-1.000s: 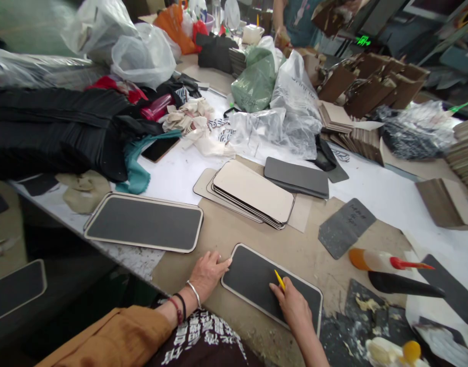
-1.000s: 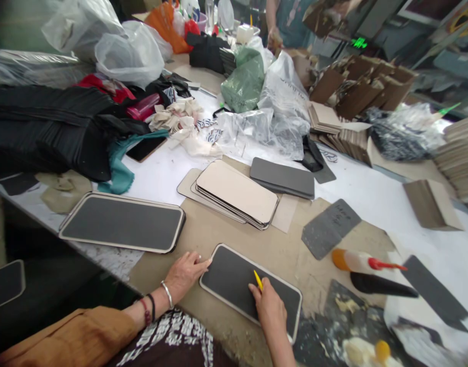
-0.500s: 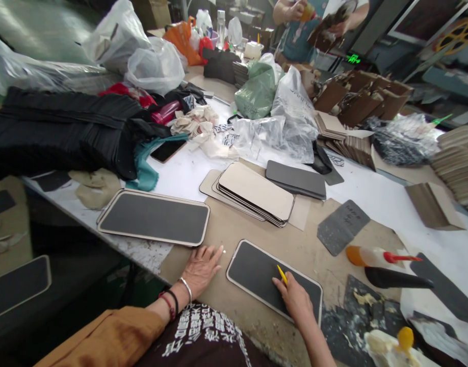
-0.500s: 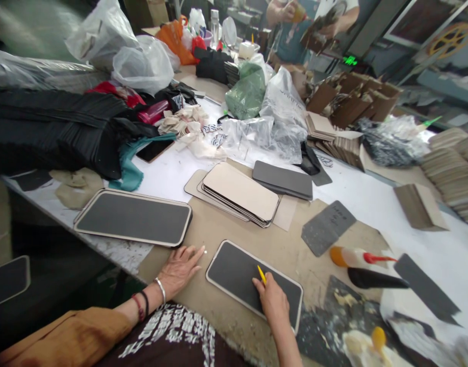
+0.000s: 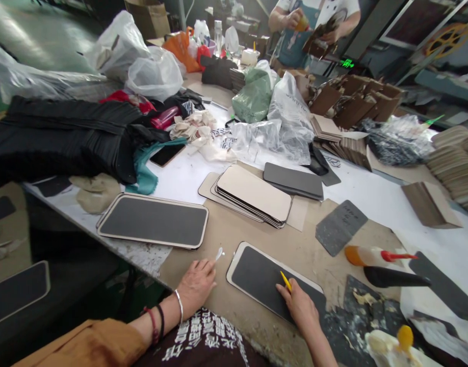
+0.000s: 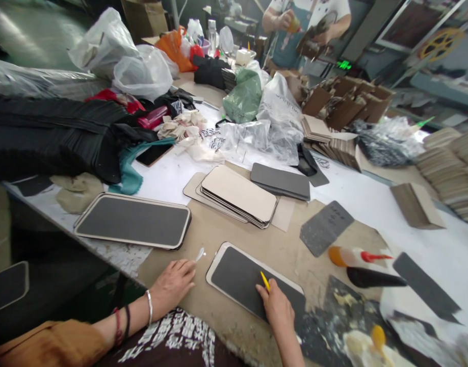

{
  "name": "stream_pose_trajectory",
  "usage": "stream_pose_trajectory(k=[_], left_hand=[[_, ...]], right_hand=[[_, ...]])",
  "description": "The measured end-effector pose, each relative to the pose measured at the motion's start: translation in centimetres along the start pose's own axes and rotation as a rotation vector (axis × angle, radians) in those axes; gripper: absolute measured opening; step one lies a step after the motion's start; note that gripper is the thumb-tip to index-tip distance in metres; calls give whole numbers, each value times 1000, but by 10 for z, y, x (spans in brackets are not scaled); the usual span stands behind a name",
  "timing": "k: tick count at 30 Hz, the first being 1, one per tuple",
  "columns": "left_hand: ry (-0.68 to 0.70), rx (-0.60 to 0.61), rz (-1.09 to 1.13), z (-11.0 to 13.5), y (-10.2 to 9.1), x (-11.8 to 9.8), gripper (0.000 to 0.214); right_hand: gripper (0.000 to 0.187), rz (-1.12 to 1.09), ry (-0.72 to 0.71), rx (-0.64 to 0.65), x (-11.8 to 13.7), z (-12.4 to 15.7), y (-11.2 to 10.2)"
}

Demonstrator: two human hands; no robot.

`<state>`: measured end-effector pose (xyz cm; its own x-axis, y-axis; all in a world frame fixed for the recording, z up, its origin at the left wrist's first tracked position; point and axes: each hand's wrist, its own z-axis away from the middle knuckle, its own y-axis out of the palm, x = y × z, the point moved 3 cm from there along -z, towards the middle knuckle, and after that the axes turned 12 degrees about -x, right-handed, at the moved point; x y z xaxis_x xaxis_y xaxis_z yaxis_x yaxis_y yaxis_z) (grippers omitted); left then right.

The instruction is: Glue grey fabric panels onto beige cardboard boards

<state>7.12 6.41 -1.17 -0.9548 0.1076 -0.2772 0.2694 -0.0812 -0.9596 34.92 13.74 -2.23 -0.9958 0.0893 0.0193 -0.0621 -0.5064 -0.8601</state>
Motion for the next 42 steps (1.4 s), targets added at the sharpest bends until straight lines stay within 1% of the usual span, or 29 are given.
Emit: stream_pose_trajectory(k=[1, 3, 6, 8, 10, 14, 16, 18, 20, 21, 22, 23, 25, 28, 30, 31, 33, 36, 38, 42], left_hand=[[-8, -5, 23, -5, 0, -3, 26], [-48, -11, 34, -20, 1, -8, 36], [-94, 36, -24, -43, 6, -13, 50], [-83, 77, -66, -53, 9, -13, 52], [-41, 95, -86, -58, 10, -11, 52], [72, 122, -108, -51, 3, -4, 55], [134, 130, -110, -42, 0, -1, 55], [181, 102, -100, -30, 0, 3, 54], [195, 55, -31, -19, 3, 8, 45], [186, 18, 46, -15, 6, 10, 33], [164, -21, 127, -12, 8, 10, 24], [120, -60, 198, -11, 10, 11, 21], [21, -128, 307, -13, 11, 7, 23], [-110, -219, 363, -24, 8, -6, 29], [-167, -253, 374, -35, 5, -15, 34], [-191, -253, 381, -39, 5, -20, 36], [-232, -224, 409, -47, 5, -26, 35], [-296, -149, 466, -52, 9, -32, 28], [-343, -120, 496, -53, 13, -33, 22], [-457, -117, 542, -53, 20, -31, 15]], right_hand=[[27, 1, 2, 0, 0, 0, 0], [26, 3, -1, 3, 1, 0, -1], [26, -5, -4, 11, 4, 2, -4], [25, -11, -7, 17, 5, 3, -6], [25, -16, -12, 20, 5, 2, -7], [25, -15, -9, 10, 5, 3, -6], [23, -21, -10, -17, 7, 5, -7], [20, -37, -11, -44, 11, 9, -9], [17, -46, -9, -63, 12, 13, -12], [16, -53, -12, -79, 11, 14, -13], [15, -64, -14, -103, 6, 16, -14], [16, -73, -1, -134, -1, 19, -15], [21, -69, 72, -213, -25, 24, -15], [24, 10, 232, -299, -70, 32, -8], [21, 26, 278, -306, -93, 33, 0], [21, 13, 287, -299, -101, 33, 5], [20, -36, 294, -296, -109, 31, 13], [21, -102, 299, -322, -111, 26, 19], [21, -135, 290, -340, -109, 24, 20], [18, -186, 286, -361, -106, 22, 17]])
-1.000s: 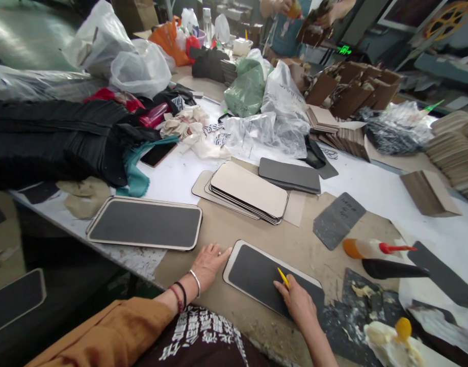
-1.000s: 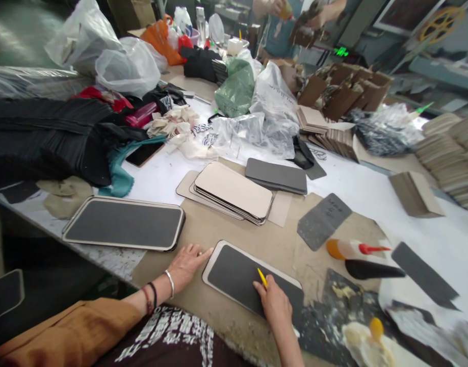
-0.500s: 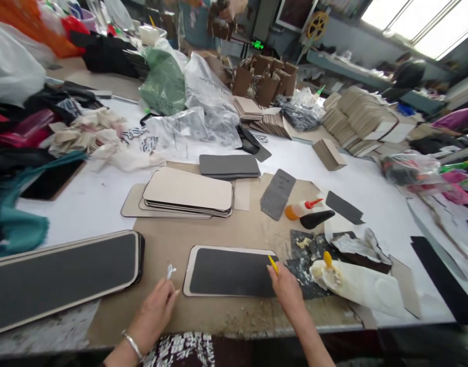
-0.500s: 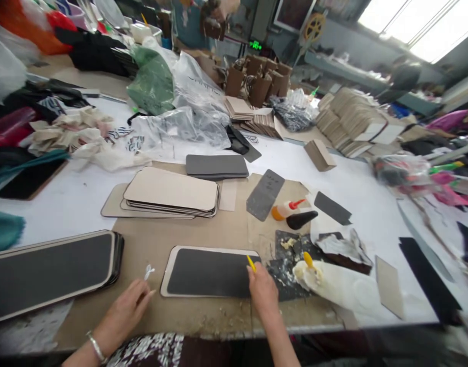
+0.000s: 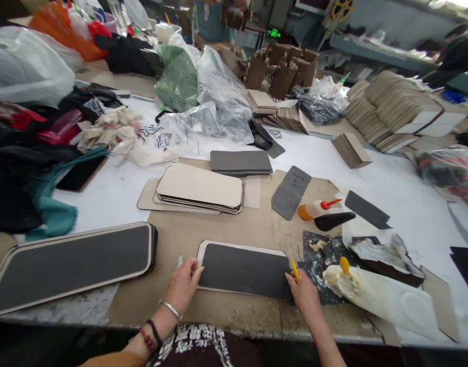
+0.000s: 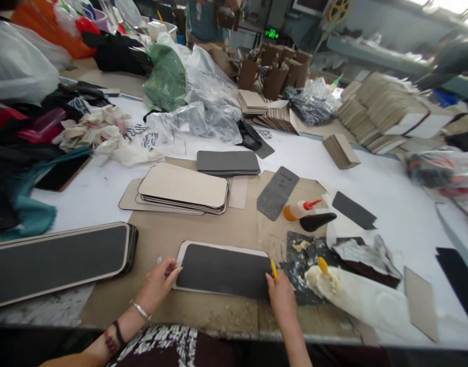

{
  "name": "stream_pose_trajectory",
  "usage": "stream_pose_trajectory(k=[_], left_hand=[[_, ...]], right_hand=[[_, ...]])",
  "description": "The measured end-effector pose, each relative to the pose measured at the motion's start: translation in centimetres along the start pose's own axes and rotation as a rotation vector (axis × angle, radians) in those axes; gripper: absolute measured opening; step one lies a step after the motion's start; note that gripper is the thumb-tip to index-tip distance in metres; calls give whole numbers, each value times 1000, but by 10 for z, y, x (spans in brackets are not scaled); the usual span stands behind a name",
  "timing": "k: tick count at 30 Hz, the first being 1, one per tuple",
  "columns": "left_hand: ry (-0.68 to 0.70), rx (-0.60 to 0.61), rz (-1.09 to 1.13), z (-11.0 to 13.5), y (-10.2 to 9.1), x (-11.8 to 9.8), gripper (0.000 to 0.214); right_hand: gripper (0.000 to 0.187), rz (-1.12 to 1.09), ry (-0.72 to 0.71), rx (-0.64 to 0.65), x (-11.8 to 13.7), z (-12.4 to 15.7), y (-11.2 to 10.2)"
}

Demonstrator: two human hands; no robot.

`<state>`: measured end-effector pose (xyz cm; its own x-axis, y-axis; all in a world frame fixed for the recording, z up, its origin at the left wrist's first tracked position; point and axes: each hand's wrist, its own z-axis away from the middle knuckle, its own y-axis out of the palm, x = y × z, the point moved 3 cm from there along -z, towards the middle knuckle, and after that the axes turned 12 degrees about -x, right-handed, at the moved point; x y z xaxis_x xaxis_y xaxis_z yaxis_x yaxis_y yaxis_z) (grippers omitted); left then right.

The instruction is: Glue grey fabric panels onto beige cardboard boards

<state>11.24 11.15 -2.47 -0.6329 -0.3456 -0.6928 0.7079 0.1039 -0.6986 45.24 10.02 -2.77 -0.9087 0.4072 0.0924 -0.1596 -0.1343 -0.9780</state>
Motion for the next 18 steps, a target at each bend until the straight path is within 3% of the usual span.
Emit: stream_pose_trajectory(k=[9, 18], left_hand=[[-81, -26, -32, 0, 3, -1, 17], [-107, -53, -1, 0, 8, 5, 19]], right_hand=[[17, -179, 80, -49, 3, 0, 1], [18, -144, 80, 62, 1, -11, 4]])
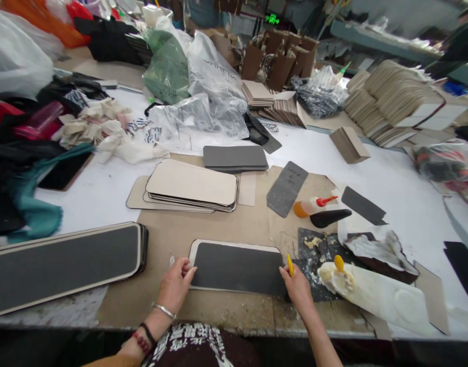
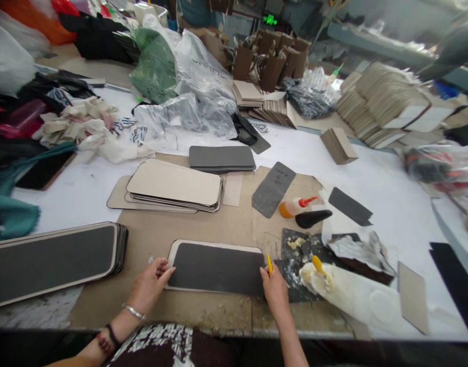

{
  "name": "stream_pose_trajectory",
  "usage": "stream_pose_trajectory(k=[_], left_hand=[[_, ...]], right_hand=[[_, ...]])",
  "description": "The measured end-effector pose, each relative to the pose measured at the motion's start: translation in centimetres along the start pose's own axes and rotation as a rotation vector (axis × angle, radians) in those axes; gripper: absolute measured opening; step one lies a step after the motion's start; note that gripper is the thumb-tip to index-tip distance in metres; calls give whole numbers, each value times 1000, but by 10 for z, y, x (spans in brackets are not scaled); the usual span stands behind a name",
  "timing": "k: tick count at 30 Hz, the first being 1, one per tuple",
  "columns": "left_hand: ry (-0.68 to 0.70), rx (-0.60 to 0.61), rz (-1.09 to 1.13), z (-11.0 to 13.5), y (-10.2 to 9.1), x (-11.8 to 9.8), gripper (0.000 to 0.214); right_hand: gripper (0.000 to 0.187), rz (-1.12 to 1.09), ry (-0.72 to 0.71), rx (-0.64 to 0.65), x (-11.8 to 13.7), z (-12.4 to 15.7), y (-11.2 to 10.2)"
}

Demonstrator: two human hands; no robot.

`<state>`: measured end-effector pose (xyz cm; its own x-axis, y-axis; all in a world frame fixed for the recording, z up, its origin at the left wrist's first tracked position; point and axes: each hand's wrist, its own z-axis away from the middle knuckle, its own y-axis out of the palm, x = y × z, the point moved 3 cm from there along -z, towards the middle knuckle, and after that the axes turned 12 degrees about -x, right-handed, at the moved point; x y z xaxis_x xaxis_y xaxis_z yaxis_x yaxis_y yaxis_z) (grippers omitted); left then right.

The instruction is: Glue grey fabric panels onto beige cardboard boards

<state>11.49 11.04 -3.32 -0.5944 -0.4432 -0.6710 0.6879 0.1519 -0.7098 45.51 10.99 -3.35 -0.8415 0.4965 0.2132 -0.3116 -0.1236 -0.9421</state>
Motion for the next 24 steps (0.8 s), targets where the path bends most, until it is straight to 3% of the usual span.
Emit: stream_pose_trajectory(k=[8, 16, 24], left_hand=[[20, -49, -22, 6, 5, -4, 14], [-31, -33, -50, 4, 1, -6, 16], [-60, -62, -9, -1, 1, 0, 33]], right_hand=[[19, 126, -138, 79, 2, -3, 4], [20, 212, -124, 156, 12, -2, 0], [22, 253, -87, 165, 22, 0, -6]])
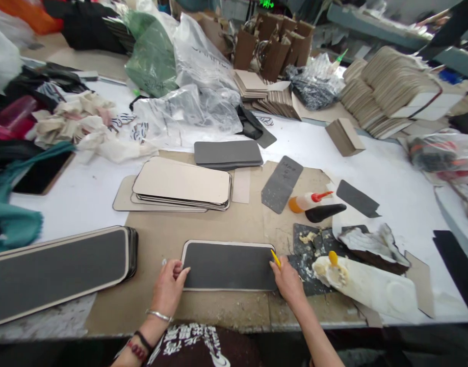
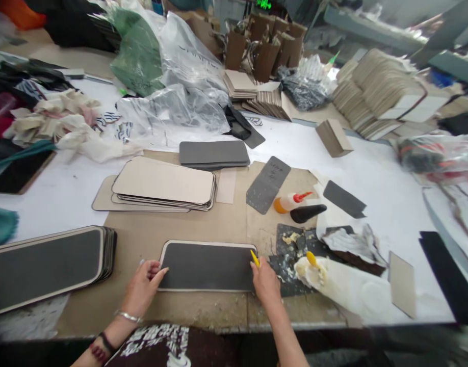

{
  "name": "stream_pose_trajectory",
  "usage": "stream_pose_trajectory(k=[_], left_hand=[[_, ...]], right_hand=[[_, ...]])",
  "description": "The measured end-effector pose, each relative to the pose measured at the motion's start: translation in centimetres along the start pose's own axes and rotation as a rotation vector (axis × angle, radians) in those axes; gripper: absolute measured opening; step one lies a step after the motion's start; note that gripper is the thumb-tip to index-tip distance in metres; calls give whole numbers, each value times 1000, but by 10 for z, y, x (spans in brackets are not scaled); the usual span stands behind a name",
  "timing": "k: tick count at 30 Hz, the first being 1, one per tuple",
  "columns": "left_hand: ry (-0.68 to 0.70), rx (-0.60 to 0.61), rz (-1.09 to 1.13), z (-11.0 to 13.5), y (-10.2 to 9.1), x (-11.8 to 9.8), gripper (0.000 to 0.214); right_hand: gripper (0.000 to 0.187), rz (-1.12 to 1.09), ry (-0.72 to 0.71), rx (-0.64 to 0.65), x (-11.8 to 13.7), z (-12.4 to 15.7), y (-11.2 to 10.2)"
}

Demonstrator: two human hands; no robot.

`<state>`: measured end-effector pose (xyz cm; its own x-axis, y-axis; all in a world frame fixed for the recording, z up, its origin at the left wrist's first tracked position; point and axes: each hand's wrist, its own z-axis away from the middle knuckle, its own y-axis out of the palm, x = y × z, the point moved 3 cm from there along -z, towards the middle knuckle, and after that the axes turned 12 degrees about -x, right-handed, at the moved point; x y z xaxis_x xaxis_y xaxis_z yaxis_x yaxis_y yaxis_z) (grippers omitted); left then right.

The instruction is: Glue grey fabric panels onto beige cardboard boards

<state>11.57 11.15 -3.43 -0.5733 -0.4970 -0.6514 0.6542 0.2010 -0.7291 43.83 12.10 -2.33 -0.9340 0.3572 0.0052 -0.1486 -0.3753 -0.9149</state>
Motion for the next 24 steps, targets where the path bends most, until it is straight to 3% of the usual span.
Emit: stream_pose_trajectory(k=[18, 24], left_hand=[[-81, 29, -34, -4, -1, 1, 32], [18, -45, -33, 1, -7, -8, 19]], right_hand=[[17, 38, -5, -48, 9, 3, -7], [25, 90, 11, -60, 1, 6, -4]])
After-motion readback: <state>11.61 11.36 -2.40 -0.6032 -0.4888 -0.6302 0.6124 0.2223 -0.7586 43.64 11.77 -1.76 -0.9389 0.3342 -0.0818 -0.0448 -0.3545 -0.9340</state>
